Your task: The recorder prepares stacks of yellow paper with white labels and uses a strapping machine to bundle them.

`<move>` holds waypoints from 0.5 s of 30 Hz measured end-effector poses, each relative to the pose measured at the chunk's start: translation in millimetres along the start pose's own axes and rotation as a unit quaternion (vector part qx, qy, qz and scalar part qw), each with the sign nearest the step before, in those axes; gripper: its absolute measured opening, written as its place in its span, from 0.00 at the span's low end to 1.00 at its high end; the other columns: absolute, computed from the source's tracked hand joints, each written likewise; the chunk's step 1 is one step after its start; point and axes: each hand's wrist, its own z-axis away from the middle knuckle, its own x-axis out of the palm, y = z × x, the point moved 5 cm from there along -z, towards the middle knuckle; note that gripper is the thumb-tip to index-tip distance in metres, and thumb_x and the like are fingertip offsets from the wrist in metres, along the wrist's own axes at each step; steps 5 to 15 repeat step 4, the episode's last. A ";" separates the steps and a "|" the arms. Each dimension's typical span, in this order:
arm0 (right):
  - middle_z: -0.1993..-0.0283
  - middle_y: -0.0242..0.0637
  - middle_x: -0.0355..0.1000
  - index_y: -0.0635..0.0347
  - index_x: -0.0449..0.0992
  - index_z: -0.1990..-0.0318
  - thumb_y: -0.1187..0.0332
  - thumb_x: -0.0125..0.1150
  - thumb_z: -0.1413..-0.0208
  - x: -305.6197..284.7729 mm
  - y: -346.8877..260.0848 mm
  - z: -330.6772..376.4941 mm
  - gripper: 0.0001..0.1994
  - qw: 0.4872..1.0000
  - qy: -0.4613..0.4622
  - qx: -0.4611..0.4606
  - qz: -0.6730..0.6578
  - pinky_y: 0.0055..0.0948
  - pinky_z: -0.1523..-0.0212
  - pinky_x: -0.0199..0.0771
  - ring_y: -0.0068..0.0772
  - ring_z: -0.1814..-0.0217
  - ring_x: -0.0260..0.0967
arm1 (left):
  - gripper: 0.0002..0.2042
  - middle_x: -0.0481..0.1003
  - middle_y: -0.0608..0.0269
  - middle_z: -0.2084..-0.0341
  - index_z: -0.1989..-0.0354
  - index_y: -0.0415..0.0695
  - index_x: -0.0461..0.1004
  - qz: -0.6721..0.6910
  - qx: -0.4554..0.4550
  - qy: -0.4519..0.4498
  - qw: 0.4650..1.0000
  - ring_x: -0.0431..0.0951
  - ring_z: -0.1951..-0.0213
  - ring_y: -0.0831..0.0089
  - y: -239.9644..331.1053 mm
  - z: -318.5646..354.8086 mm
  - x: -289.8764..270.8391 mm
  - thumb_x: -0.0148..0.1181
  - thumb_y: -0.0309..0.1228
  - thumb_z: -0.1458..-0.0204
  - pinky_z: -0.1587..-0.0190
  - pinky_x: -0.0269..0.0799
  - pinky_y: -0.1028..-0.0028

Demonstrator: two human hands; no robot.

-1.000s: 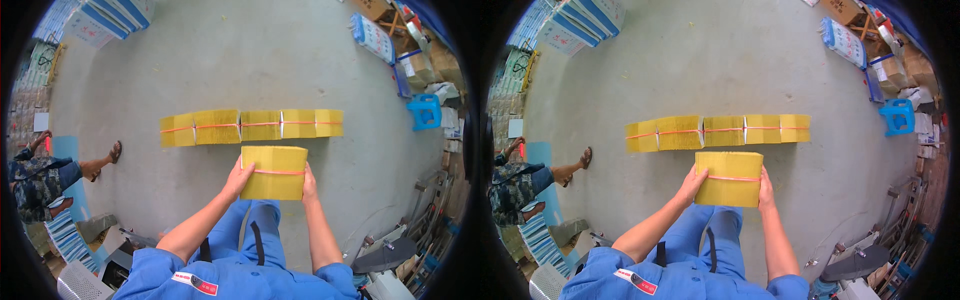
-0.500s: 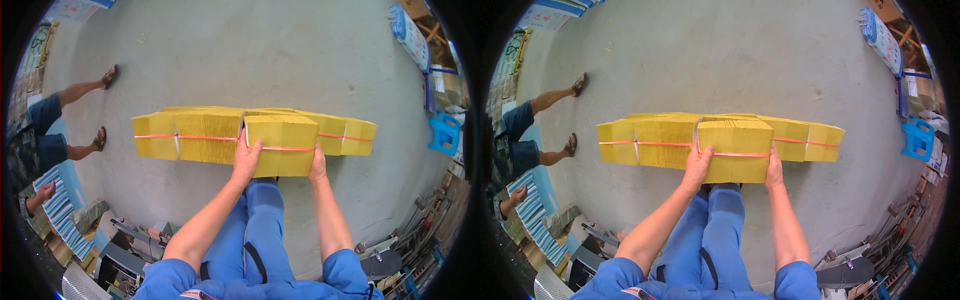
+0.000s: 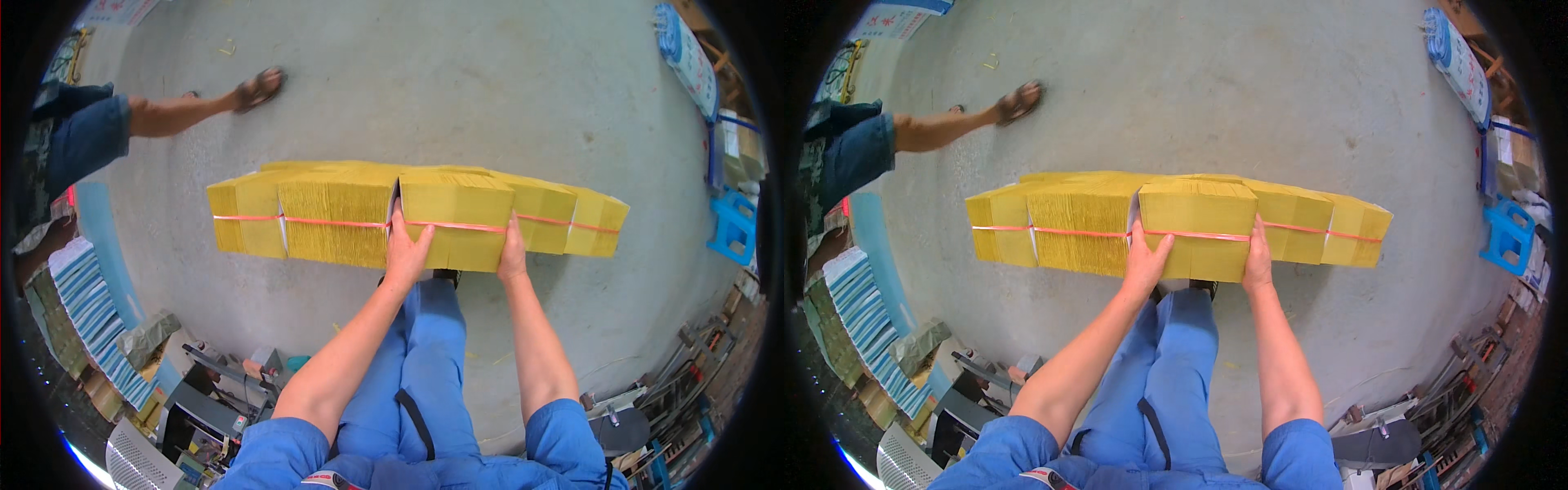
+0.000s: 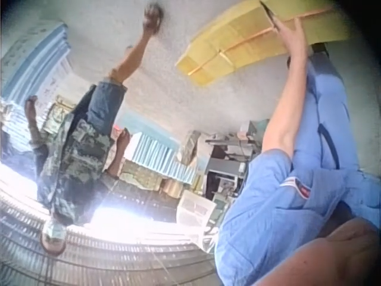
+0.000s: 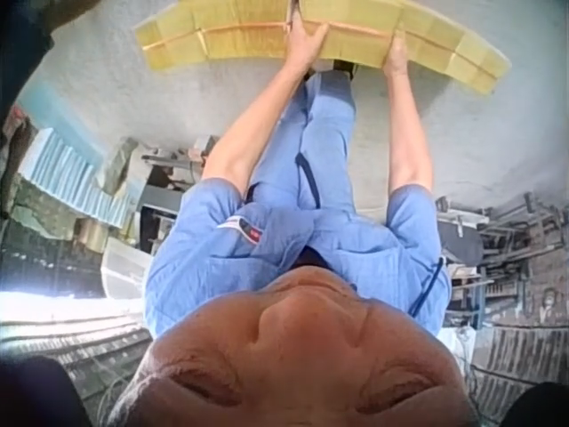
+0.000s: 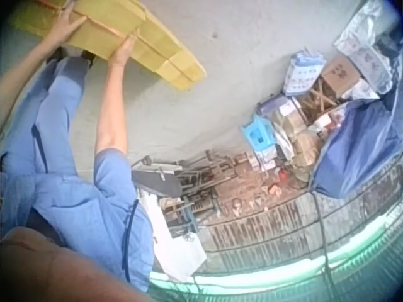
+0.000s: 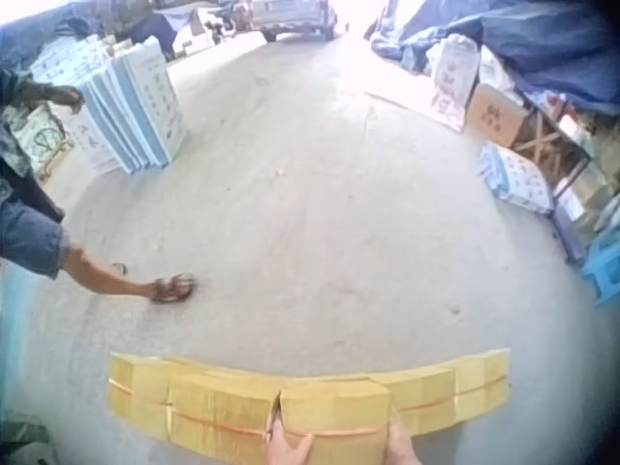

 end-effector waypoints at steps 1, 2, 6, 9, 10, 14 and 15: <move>0.27 0.37 0.52 0.59 0.53 0.28 0.54 0.37 0.30 2.4 -3.1 -0.5 0.28 1.000 -0.022 -0.019 0.005 0.32 0.30 0.52 0.35 0.27 0.51 | 0.41 0.55 0.37 0.34 0.29 0.38 0.43 -0.030 -0.001 0.007 1.000 0.57 0.33 0.46 -0.9 -1.8 -0.4 0.62 0.36 0.46 0.33 0.55 0.57; 0.27 0.37 0.52 0.59 0.53 0.28 0.54 0.37 0.30 2.9 -4.2 0.1 0.28 1.000 -0.020 -0.020 0.005 0.32 0.30 0.52 0.35 0.27 0.51 | 0.43 0.56 0.37 0.34 0.29 0.39 0.40 -0.060 -0.002 0.015 0.998 0.57 0.33 0.46 -1.2 -2.1 -0.6 0.62 0.37 0.46 0.33 0.55 0.57; 0.27 0.42 0.53 0.64 0.53 0.29 0.58 0.36 0.31 3.4 -6.5 3.3 0.28 0.995 0.031 -0.026 0.095 0.32 0.28 0.47 0.37 0.25 0.48 | 0.44 0.54 0.38 0.33 0.28 0.42 0.40 -0.085 0.016 0.051 0.995 0.57 0.33 0.46 1.0 2.3 -1.7 0.62 0.39 0.46 0.32 0.54 0.56; 0.27 0.42 0.53 0.64 0.53 0.29 0.58 0.36 0.31 3.4 -6.5 3.3 0.28 0.995 0.031 -0.026 0.095 0.32 0.28 0.47 0.37 0.25 0.48 | 0.44 0.54 0.38 0.33 0.28 0.42 0.40 -0.085 0.016 0.051 0.995 0.57 0.33 0.46 1.0 2.3 -1.7 0.62 0.39 0.46 0.32 0.54 0.56; 0.27 0.42 0.53 0.64 0.53 0.29 0.58 0.36 0.31 3.4 -6.5 3.3 0.28 0.995 0.031 -0.026 0.095 0.32 0.28 0.47 0.37 0.25 0.48 | 0.44 0.54 0.38 0.33 0.28 0.42 0.40 -0.085 0.016 0.051 0.995 0.57 0.33 0.46 1.0 2.3 -1.7 0.62 0.39 0.46 0.32 0.54 0.56; 0.27 0.42 0.53 0.64 0.53 0.29 0.58 0.36 0.31 3.4 -6.5 3.3 0.28 0.995 0.031 -0.026 0.095 0.32 0.28 0.47 0.37 0.25 0.48 | 0.44 0.54 0.38 0.33 0.28 0.42 0.40 -0.085 0.016 0.051 0.995 0.57 0.33 0.46 1.0 2.3 -1.7 0.62 0.39 0.46 0.32 0.54 0.56; 0.27 0.42 0.53 0.64 0.53 0.29 0.58 0.36 0.31 3.4 -6.5 3.3 0.28 0.995 0.031 -0.026 0.095 0.32 0.28 0.47 0.37 0.25 0.48 | 0.44 0.54 0.38 0.33 0.28 0.42 0.40 -0.085 0.016 0.051 0.995 0.57 0.33 0.46 1.0 2.3 -1.7 0.62 0.39 0.46 0.32 0.54 0.56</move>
